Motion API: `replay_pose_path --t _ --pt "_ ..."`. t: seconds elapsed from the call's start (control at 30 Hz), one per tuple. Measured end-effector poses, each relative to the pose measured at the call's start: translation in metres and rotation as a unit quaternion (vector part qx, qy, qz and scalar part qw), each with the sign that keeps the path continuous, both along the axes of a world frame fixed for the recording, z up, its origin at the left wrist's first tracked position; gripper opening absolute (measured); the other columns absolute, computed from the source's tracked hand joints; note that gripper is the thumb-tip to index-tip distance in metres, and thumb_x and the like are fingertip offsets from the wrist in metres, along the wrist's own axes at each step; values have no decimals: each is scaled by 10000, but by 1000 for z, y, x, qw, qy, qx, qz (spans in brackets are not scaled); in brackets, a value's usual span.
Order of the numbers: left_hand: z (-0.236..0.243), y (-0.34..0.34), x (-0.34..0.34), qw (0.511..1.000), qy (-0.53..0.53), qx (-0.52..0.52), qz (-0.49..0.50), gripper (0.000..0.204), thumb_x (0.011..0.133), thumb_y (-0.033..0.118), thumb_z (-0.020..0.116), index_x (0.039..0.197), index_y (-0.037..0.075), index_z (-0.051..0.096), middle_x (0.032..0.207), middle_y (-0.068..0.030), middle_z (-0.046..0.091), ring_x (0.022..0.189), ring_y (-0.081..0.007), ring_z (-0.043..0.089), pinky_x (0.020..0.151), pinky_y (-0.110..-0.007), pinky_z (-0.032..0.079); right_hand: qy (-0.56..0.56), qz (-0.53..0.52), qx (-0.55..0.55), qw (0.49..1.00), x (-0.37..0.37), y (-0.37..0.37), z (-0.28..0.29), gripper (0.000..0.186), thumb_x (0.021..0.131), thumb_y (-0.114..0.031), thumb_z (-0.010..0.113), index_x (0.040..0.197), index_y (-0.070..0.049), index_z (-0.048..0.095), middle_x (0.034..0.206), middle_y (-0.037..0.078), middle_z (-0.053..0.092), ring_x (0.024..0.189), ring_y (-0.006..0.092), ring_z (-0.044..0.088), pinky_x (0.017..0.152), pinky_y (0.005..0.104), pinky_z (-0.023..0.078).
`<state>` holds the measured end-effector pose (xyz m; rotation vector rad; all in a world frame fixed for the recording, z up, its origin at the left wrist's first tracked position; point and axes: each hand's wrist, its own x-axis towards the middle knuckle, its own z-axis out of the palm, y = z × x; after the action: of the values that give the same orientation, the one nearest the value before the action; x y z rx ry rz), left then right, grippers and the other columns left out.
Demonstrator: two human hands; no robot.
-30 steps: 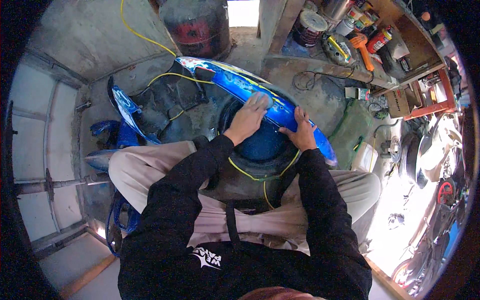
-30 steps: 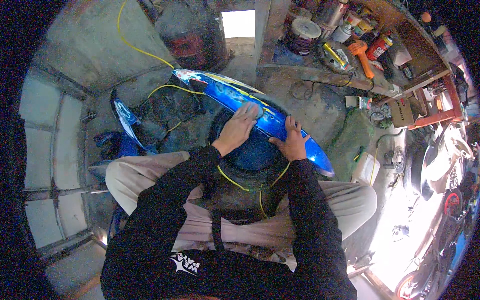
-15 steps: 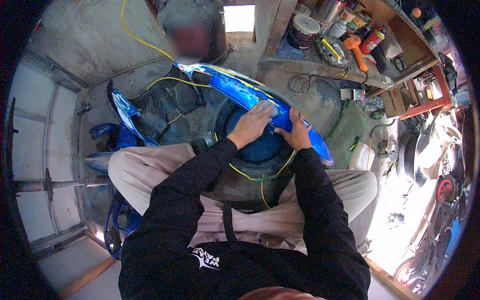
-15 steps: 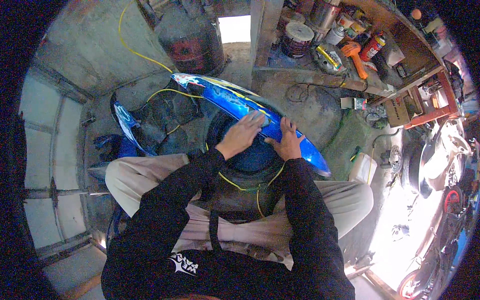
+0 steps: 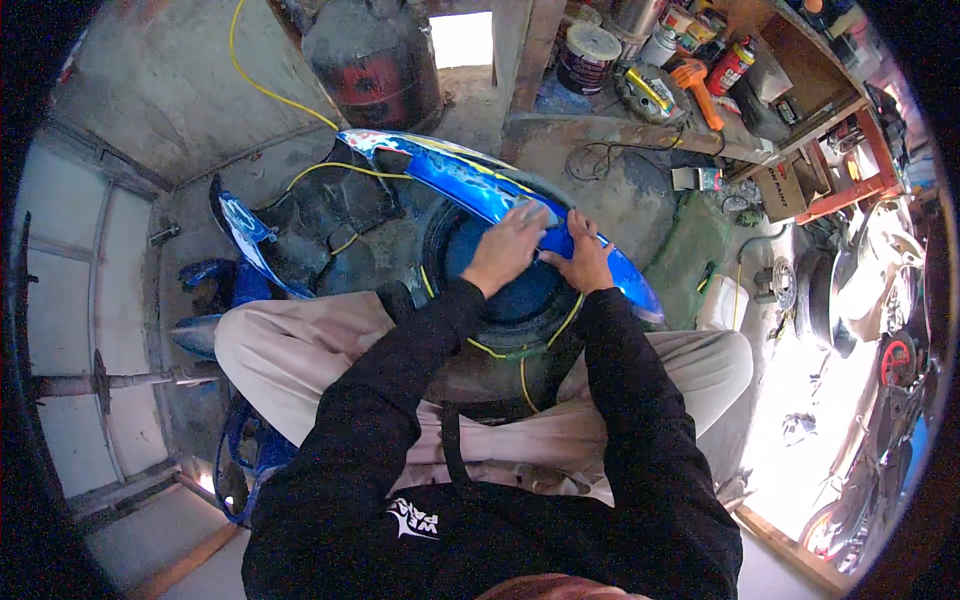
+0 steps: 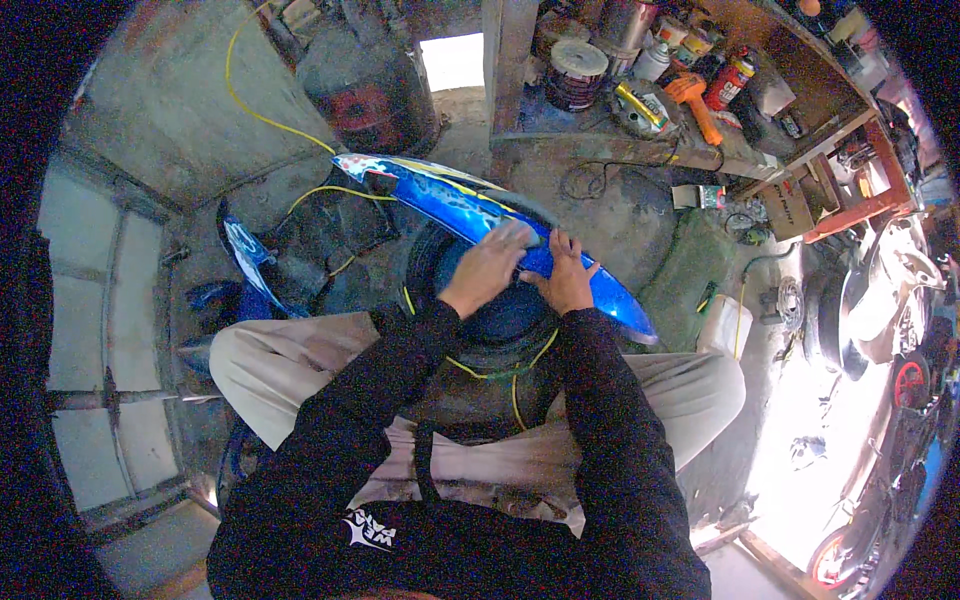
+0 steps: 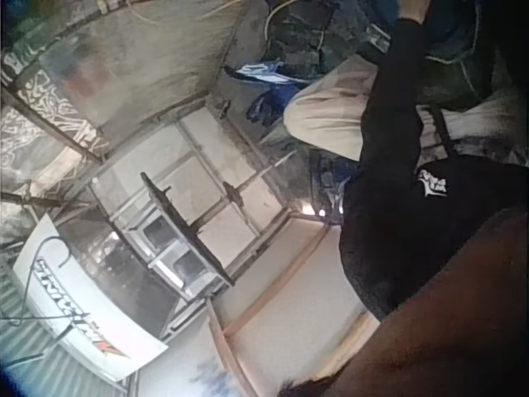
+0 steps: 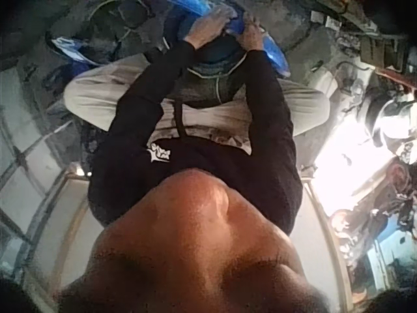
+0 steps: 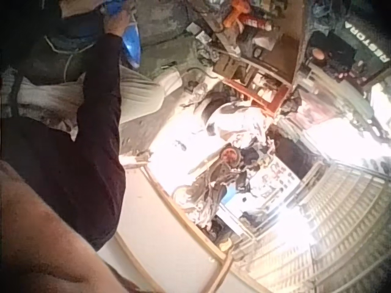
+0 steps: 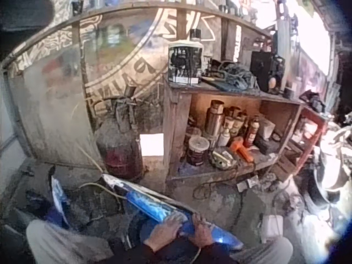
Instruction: The person sands a motorcycle fender using sandpaper, periodically dipping the sandpaper into water.
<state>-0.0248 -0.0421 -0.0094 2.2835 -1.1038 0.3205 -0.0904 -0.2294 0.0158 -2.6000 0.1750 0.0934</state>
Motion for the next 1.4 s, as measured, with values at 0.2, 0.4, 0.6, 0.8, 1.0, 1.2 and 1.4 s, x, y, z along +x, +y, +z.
replay_pose_path --t 0.2,0.4,0.6,0.8,1.0,1.2,1.4 --pt "11 74 95 952 51 -42 299 273 1024 117 505 1238 1 630 1242 -272 642 1213 -442 601 1027 -506 511 6 1 -39 999 1 3 1 1118 786 -544 844 1644 -71 307 1689 110 357 1543 379 328 1111 846 249" --pt "11 18 0 993 27 -4 116 305 1007 130 535 1260 -24 610 1324 -266 631 1275 -426 590 1136 -499 451 19 2 -46 999 2 2 0 1118 782 -528 852 1644 -71 305 1695 108 350 1542 381 331 1117 849 235" --pt "17 48 24 997 62 -10 48 324 1035 119 502 1326 23 607 1392 -211 626 1341 -406 563 1171 -462 440 -1 -7 -27 1000 -1 3 0 1095 769 -520 874 1626 -70 362 1680 129 371 1551 389 321 1117 835 240" --pt "18 43 17 970 123 -26 206 353 1071 145 459 1370 4 585 1438 -273 578 1382 -456 504 1175 -493 425 1 -5 -35 999 1 6 1 1090 776 -518 870 1630 -80 354 1683 126 367 1552 389 318 1101 843 252" --pt "15 16 -32 998 43 -43 34 292 1023 99 516 1274 24 646 1412 -207 611 1379 -400 531 1207 -466 387 2 4 -66 998 4 3 -2 1100 787 -568 839 1636 -85 334 1688 115 358 1555 389 308 1094 849 256" --pt "11 76 49 944 72 -44 319 292 1043 145 519 1280 0 609 1331 -242 616 1273 -458 561 1104 -517 446 23 -1 -64 998 2 6 0 1123 784 -526 847 1649 -85 281 1707 80 320 1558 367 304 1102 847 282" --pt "2 34 -21 995 34 32 85 373 1024 182 574 1368 35 581 1416 -218 598 1388 -416 514 1180 -477 418 23 0 -76 997 3 8 2 1120 788 -553 830 1647 -83 287 1706 89 321 1565 372 290 1089 858 280"
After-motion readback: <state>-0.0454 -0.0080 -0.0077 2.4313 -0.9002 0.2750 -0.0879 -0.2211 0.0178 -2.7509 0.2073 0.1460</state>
